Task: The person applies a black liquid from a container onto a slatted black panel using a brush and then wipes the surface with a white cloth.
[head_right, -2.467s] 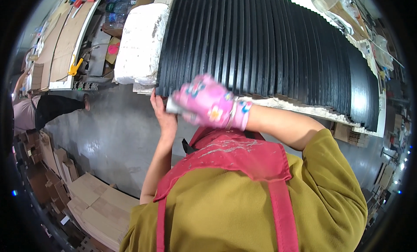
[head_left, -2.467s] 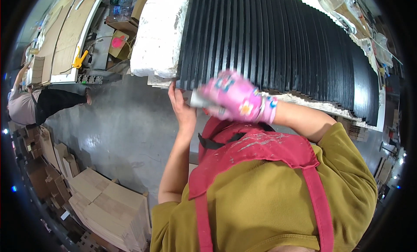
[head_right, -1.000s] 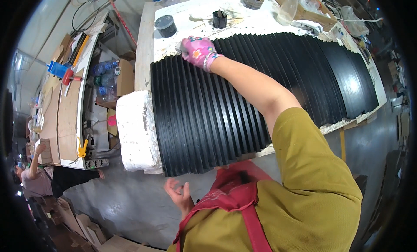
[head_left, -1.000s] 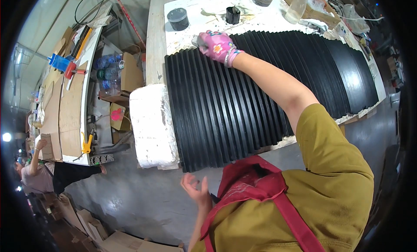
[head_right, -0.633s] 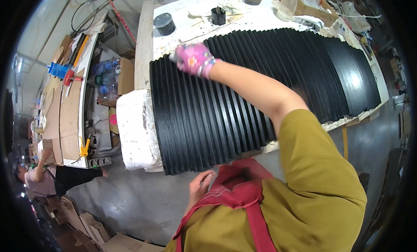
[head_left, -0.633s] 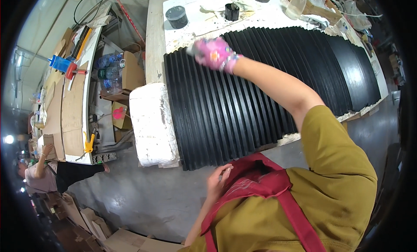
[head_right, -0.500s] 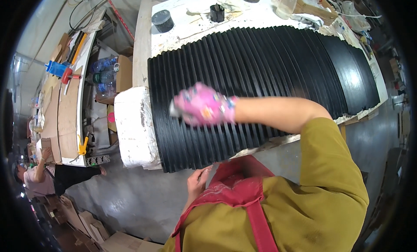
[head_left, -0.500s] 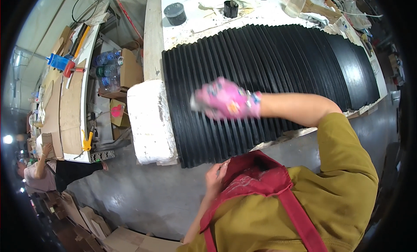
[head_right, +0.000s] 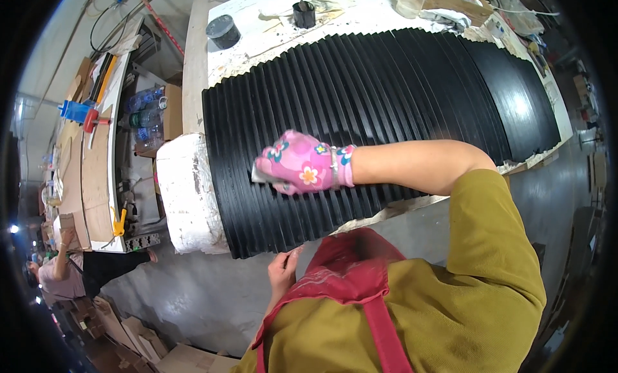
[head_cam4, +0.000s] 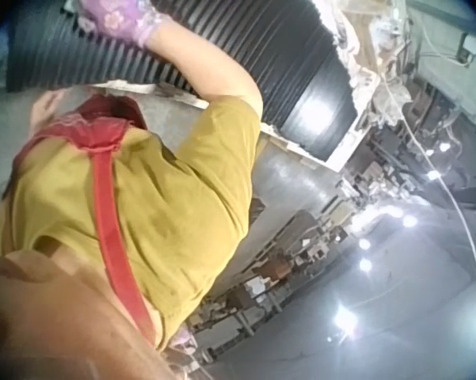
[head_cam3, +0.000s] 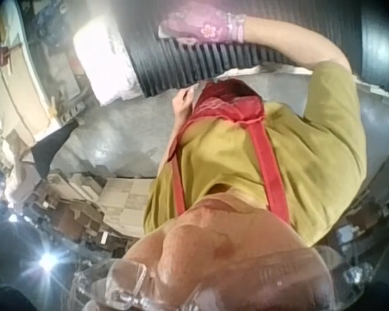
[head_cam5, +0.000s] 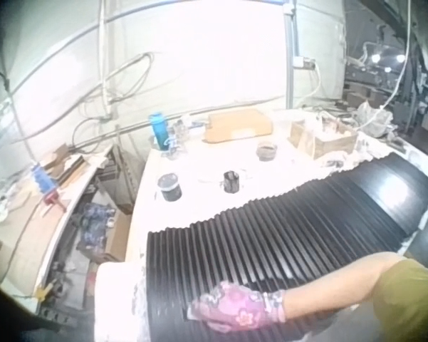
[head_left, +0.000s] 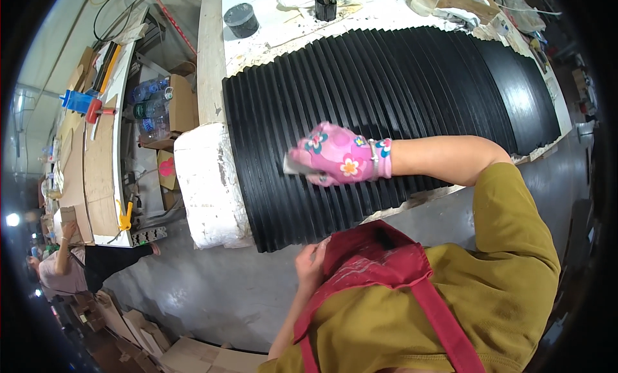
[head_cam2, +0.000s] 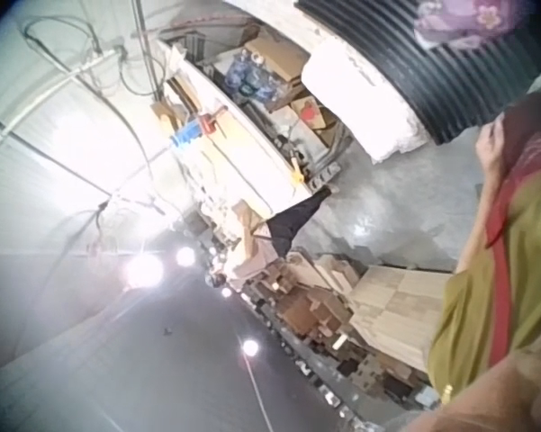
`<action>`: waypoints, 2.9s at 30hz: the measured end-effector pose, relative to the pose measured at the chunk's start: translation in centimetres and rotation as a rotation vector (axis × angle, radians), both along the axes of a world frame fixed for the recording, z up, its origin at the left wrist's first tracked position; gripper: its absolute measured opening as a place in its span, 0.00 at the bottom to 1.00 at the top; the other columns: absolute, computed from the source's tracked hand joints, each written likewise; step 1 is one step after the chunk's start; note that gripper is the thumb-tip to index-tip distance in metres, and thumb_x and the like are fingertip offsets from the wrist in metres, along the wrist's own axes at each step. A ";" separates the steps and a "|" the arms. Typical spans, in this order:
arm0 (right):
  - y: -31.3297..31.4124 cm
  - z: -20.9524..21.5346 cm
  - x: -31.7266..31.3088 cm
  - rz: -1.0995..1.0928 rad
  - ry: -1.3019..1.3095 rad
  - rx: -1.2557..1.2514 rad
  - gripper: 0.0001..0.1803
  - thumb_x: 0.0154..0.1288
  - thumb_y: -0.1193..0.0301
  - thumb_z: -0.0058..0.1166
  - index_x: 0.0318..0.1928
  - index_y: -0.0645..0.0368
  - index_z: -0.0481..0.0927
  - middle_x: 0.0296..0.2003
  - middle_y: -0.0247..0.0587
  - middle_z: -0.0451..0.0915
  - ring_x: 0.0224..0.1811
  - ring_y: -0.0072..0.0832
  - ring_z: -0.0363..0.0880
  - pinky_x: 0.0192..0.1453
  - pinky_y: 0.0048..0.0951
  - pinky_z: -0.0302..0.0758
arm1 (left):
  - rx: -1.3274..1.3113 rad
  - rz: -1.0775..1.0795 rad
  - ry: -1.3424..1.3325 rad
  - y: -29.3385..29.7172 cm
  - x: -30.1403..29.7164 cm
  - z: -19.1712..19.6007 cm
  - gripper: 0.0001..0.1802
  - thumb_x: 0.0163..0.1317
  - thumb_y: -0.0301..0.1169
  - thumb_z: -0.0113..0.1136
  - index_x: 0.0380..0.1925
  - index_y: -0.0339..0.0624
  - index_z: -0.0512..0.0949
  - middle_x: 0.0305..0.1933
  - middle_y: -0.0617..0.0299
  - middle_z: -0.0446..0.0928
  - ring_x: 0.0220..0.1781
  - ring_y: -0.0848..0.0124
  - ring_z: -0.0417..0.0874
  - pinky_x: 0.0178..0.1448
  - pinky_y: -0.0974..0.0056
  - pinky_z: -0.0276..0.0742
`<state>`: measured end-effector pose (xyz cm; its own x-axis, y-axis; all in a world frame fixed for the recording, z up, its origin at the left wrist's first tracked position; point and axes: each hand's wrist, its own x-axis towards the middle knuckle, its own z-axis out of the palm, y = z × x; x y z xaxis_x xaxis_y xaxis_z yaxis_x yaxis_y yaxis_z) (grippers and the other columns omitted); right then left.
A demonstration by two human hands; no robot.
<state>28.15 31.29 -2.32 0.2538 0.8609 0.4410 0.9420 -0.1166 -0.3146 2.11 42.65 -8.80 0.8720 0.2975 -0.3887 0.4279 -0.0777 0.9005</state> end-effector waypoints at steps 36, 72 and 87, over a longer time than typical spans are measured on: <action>1.5 1.4 14.1 -0.740 0.124 -0.306 0.12 0.61 0.62 0.50 0.39 0.55 0.75 0.30 0.44 0.81 0.35 0.37 0.81 0.42 0.39 0.75 | 0.111 -0.101 0.075 0.5 0.2 0.4 0.11 0.61 0.31 0.57 0.37 0.35 0.81 0.32 0.50 0.81 0.34 0.69 0.80 0.41 0.67 0.72; -4.4 0.7 -0.4 0.730 -0.344 -0.067 0.19 0.61 0.69 0.47 0.54 0.54 0.70 0.46 0.38 0.73 0.50 0.29 0.75 0.55 0.33 0.72 | -0.018 0.700 -0.190 -12.4 1.3 0.7 0.41 0.48 0.21 0.65 0.61 0.44 0.54 0.59 0.56 0.59 0.53 0.68 0.70 0.44 0.69 0.71; 1.1 1.1 4.6 0.675 -0.239 -0.048 0.14 0.58 0.69 0.52 0.46 0.53 0.76 0.32 0.36 0.78 0.34 0.29 0.80 0.34 0.29 0.78 | 0.032 0.847 -0.181 -15.3 3.5 0.8 0.47 0.48 0.22 0.65 0.65 0.46 0.48 0.60 0.56 0.57 0.54 0.67 0.68 0.49 0.65 0.73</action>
